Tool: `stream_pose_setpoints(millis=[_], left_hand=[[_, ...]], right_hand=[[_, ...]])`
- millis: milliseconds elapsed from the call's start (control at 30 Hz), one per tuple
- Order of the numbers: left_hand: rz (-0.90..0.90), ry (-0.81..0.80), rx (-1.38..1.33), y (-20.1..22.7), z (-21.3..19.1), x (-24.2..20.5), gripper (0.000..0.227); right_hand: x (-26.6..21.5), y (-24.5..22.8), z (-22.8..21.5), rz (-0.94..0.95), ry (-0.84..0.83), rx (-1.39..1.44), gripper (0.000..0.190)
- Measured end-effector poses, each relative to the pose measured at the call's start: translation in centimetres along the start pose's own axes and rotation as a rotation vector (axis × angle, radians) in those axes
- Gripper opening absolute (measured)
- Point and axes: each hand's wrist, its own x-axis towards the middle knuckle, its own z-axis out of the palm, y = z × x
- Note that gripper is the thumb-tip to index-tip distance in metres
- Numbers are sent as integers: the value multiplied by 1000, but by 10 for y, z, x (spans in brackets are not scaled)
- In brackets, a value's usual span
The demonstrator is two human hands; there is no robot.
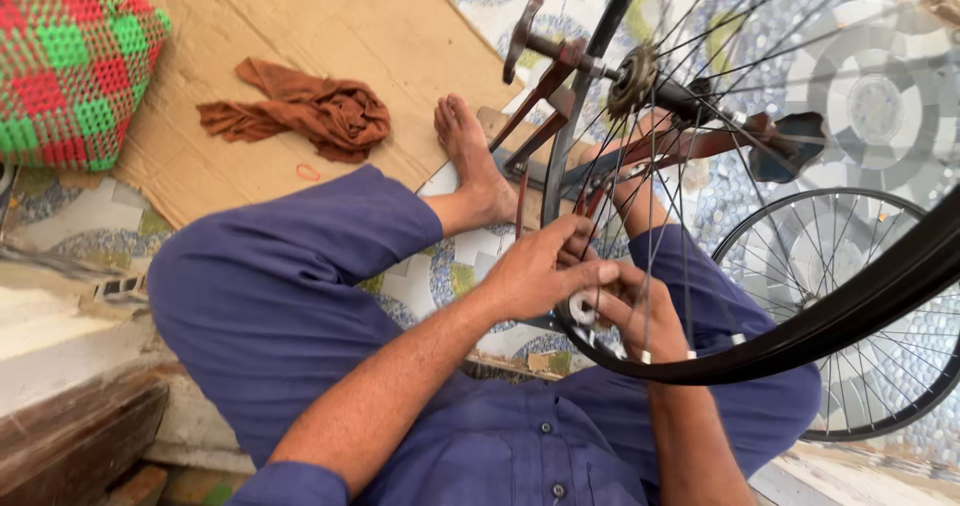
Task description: The person trues a bicycle wheel on a stand by adjusting the spokes with a spoke wrench and spinning the wheel by hand.
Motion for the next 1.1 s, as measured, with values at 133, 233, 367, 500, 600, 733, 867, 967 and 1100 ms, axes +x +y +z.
stream_pose_setpoints(millis=[133, 233, 367, 500, 600, 733, 867, 967, 1100], left_hand=[[-4, -38, -125, 13, 6, -7, 69], [-11, -29, -149, 11, 9, -10, 70], [-6, -32, -28, 4, 0, -3, 77], [-20, -15, 63, -3, 1, -5, 77], [9, -19, 22, -2, -3, 1, 74], [6, -7, 6, -5, -4, 2, 72], [-29, 57, -7, -18, 0, 8, 66], [166, 203, 112, -35, 4, 17, 79], [116, 76, -24, -46, 6, 19, 92]], right_hand=[[3, 25, -14, -36, -386, 666, 73], [11, 40, -19, -42, -400, 751, 63], [9, 20, -9, -40, -167, 177, 59], [11, -4, 15, 12, 35, -217, 43], [12, -25, 33, 107, 142, -445, 40], [14, -29, 29, -24, -109, 47, 49], [13, -17, -8, 146, -218, -39, 46], [12, -4, -21, 143, -212, 132, 39], [25, 7, -24, 139, 42, -105, 34]])
